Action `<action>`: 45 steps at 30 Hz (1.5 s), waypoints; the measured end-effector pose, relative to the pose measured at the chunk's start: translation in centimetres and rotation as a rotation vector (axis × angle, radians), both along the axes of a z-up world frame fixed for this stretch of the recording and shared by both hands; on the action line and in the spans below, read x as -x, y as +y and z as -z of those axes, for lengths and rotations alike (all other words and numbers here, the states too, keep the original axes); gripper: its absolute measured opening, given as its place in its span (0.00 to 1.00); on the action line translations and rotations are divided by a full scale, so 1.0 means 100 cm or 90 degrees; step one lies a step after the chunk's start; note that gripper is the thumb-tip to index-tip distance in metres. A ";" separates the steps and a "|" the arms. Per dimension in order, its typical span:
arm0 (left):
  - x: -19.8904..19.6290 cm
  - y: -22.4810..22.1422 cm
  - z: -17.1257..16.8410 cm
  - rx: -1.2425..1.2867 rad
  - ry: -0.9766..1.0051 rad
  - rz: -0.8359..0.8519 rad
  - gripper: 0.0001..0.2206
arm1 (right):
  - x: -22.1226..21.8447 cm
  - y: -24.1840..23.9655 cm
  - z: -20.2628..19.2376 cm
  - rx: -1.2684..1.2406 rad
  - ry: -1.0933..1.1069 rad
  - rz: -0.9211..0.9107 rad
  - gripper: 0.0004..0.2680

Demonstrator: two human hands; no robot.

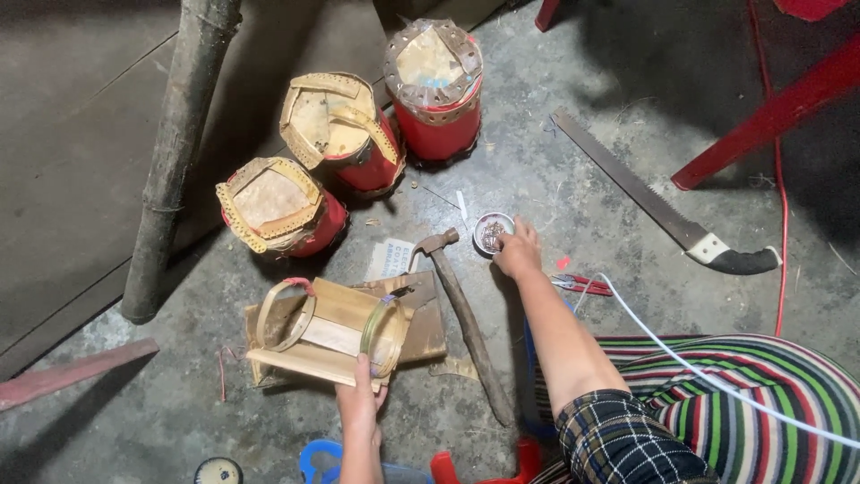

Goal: Assembling a small wooden frame by nailing wooden slats together using a hammer.

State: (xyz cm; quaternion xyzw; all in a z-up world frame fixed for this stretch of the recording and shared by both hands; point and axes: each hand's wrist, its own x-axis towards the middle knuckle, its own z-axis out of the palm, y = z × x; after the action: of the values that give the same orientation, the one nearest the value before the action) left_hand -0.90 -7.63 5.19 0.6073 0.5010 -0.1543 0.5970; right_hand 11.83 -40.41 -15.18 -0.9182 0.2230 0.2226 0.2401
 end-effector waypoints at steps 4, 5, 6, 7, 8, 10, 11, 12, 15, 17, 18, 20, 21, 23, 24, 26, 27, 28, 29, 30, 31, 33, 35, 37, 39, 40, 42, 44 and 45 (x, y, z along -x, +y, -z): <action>-0.002 -0.001 -0.006 -0.003 0.006 0.012 0.34 | 0.001 -0.010 0.031 -0.088 -0.032 0.087 0.04; -0.001 -0.001 -0.004 -0.004 0.007 0.011 0.34 | -0.001 -0.012 0.034 -0.089 -0.031 0.087 0.04; -0.001 -0.001 -0.003 -0.001 0.002 0.010 0.33 | -0.002 -0.014 0.038 -0.124 -0.019 0.115 0.04; 0.000 0.000 -0.002 0.001 -0.002 0.009 0.33 | -0.004 -0.017 0.041 -0.159 -0.007 0.142 0.04; 0.001 0.000 0.001 0.001 -0.002 0.009 0.33 | -0.006 -0.022 0.061 -0.159 -0.007 0.142 0.04; 0.002 0.002 0.005 0.010 -0.013 0.006 0.33 | -0.009 -0.034 0.102 -0.164 -0.086 0.166 0.03; 0.001 0.001 0.003 0.010 -0.014 0.006 0.33 | -0.010 -0.035 0.101 -0.165 -0.086 0.165 0.03; 0.001 0.001 0.002 0.010 -0.016 0.009 0.34 | -0.011 -0.037 0.100 -0.170 -0.095 0.184 0.04; 0.000 0.000 -0.002 0.008 -0.015 0.014 0.33 | -0.010 -0.037 0.095 -0.175 -0.109 0.206 0.05; 0.000 0.000 -0.002 0.006 -0.011 0.017 0.32 | -0.009 -0.033 0.074 -0.175 -0.113 0.210 0.06; 0.001 0.000 -0.001 0.006 -0.016 0.018 0.32 | -0.009 -0.029 0.055 -0.192 -0.100 0.233 0.06; 0.000 0.000 -0.002 0.006 -0.021 0.018 0.33 | -0.009 -0.025 0.029 -0.210 -0.088 0.256 0.06; 0.000 -0.001 -0.004 0.010 -0.020 0.019 0.33 | -0.008 -0.023 0.022 -0.213 -0.096 0.259 0.07; 0.000 0.000 -0.004 0.014 -0.017 0.020 0.34 | -0.009 -0.023 0.018 -0.217 -0.102 0.262 0.08; 0.000 0.000 -0.002 0.010 -0.019 0.022 0.33 | -0.010 -0.025 0.021 -0.205 -0.105 0.248 0.08; 0.002 0.002 0.003 0.007 -0.021 0.025 0.32 | -0.010 -0.028 0.030 -0.194 -0.108 0.235 0.09; 0.003 0.003 0.007 0.004 -0.025 0.019 0.31 | -0.010 -0.030 0.036 -0.190 -0.118 0.234 0.09; 0.004 0.004 0.011 0.002 -0.029 0.012 0.30 | -0.010 -0.032 0.041 -0.187 -0.128 0.233 0.10; 0.004 0.004 0.011 0.002 -0.029 0.012 0.30 | -0.010 -0.031 0.034 -0.187 -0.128 0.233 0.10; 0.004 0.004 0.011 0.002 -0.032 0.014 0.30 | -0.010 -0.030 0.026 -0.193 -0.118 0.237 0.10; 0.004 0.004 0.011 0.002 -0.036 0.017 0.30 | -0.010 -0.029 0.019 -0.199 -0.108 0.241 0.10; 0.004 0.005 0.011 -0.003 -0.029 0.018 0.30 | -0.010 -0.032 0.025 -0.215 -0.115 0.248 0.11; 0.003 0.004 0.011 -0.008 -0.023 0.020 0.29 | -0.010 -0.034 0.024 -0.230 -0.123 0.255 0.12; 0.003 0.004 0.010 -0.001 -0.035 0.019 0.31 | -0.010 -0.032 0.017 -0.266 -0.115 0.302 0.06; 0.003 0.004 0.008 0.000 -0.031 0.019 0.30 | -0.010 -0.031 0.015 -0.267 -0.126 0.322 0.04; 0.003 0.003 0.007 0.002 -0.028 0.019 0.30 | -0.010 -0.031 0.014 -0.267 -0.138 0.342 0.04; 0.004 0.004 0.011 0.001 -0.032 0.019 0.30 | -0.011 -0.036 0.025 -0.251 -0.146 0.342 0.04; 0.005 0.004 0.012 0.001 -0.036 0.018 0.31 | -0.011 -0.040 0.038 -0.234 -0.154 0.341 0.03; 0.005 0.004 0.011 -0.001 -0.035 0.022 0.30 | -0.011 -0.041 0.046 -0.214 -0.174 0.333 0.03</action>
State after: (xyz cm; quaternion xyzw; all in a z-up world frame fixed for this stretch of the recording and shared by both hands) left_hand -1.37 -7.20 4.09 0.6203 0.4741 -0.1477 0.6072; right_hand 12.94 -44.55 -19.79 -0.7987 0.3770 0.0619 0.4648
